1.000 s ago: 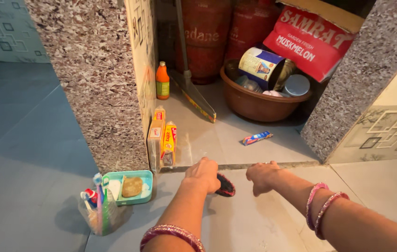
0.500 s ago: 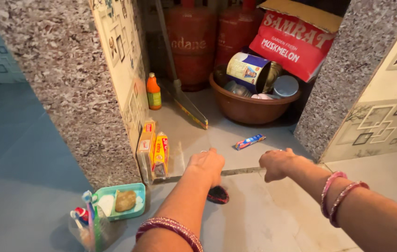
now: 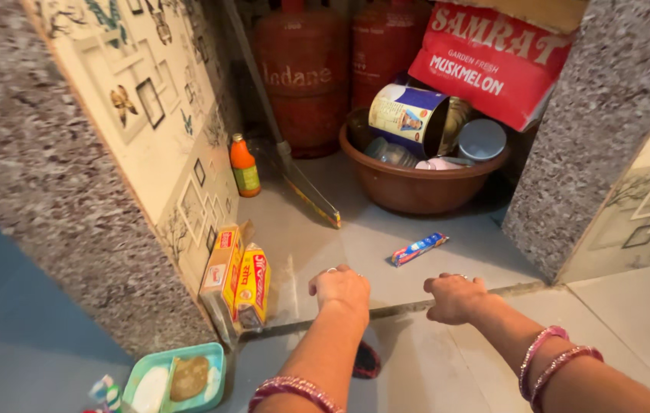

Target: The person organizes various items on the floor, including a soap dish, toothbrushes, and packaged goods. They place items into a container and arrange them neatly against a wall.

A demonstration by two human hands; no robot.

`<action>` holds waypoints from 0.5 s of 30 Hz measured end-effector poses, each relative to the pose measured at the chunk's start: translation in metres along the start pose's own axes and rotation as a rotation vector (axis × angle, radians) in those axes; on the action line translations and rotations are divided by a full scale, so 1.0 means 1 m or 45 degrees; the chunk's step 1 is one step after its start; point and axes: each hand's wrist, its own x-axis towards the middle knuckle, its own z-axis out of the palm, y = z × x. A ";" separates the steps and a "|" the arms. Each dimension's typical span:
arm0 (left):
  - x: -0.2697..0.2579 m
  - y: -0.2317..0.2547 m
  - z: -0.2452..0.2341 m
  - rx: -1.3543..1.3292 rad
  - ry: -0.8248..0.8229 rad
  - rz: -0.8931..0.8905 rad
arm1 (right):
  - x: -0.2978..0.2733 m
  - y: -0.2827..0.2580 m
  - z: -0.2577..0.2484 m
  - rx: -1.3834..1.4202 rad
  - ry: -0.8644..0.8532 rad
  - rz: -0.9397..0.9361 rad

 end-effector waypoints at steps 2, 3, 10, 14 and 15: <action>0.021 0.003 0.001 0.002 -0.002 -0.013 | 0.012 -0.001 0.003 0.008 0.013 0.026; 0.031 0.002 0.002 -0.006 0.001 -0.032 | 0.020 -0.003 0.003 -0.004 0.036 0.016; 0.096 0.019 0.010 -0.027 -0.039 -0.009 | 0.061 -0.008 0.005 -0.026 0.129 -0.016; 0.120 0.031 0.027 -0.101 -0.025 -0.002 | 0.077 -0.010 0.017 -0.088 0.210 -0.078; 0.125 0.034 0.032 -0.118 -0.047 0.001 | 0.082 -0.010 0.022 -0.083 0.236 -0.089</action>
